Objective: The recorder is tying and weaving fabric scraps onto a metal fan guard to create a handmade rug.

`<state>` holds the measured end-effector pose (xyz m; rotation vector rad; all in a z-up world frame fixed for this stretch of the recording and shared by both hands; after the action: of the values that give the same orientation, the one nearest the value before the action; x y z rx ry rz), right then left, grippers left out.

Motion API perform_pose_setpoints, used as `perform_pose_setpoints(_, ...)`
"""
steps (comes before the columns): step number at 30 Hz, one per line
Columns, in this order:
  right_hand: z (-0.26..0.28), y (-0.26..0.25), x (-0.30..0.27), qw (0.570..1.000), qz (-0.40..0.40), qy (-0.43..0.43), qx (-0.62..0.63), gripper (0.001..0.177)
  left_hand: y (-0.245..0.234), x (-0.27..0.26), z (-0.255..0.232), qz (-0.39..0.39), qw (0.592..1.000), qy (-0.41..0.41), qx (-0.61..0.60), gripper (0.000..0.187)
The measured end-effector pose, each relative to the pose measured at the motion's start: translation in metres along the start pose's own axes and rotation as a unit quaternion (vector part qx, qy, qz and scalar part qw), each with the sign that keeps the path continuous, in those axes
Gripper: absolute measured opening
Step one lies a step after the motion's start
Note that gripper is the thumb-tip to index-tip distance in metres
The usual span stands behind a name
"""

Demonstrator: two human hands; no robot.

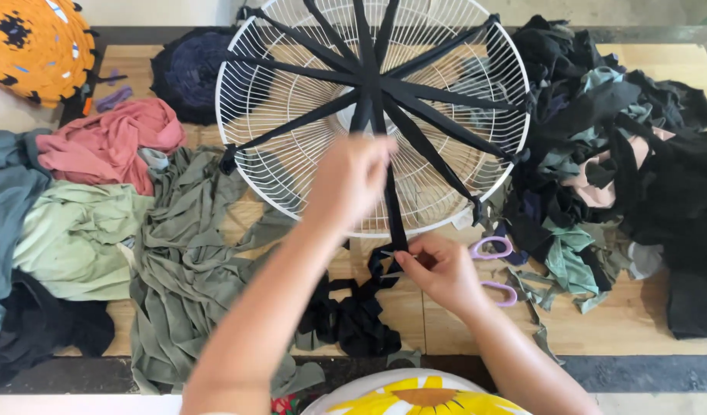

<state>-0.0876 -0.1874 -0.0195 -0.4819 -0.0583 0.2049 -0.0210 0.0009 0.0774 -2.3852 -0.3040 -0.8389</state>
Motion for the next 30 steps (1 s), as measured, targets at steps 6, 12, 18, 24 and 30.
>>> perform_pose_setpoints(6,-0.015,-0.003,0.001,0.993,-0.066,-0.054,0.079,0.01,0.044,0.087,0.126,-0.015,0.985,0.022,0.171,0.029)
perform_pose_setpoints(12,-0.019,-0.009,0.007,0.99,-0.065,-0.111,0.056,0.006,0.066,0.135,0.18,0.073,0.929,-0.144,0.332,0.028)
perform_pose_setpoints(18,-0.018,-0.01,0.009,0.991,-0.017,-0.069,0.114,0.005,0.088,0.132,0.202,0.174,0.896,-0.286,0.292,0.034)
perform_pose_setpoints(24,-0.031,-0.004,0.008,0.992,-0.009,-0.062,0.113,0.008,0.069,0.132,0.214,0.02,0.905,-0.374,0.199,0.036)
perform_pose_setpoints(30,-0.052,0.012,0.01,0.961,0.033,0.12,0.246,0.015,0.047,0.132,0.217,-0.046,0.909,-0.386,0.149,0.036)
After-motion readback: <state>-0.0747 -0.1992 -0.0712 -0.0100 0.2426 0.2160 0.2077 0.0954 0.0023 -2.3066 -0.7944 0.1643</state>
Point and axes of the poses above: each hand's wrist, its own x-axis towards the middle knuckle, its own y-axis out of the palm, z = x × y, the point moved 5 cm from there along x, towards the middle knuckle, and after that the axes turned 6 degrees about -z, right-handed, at the moved point
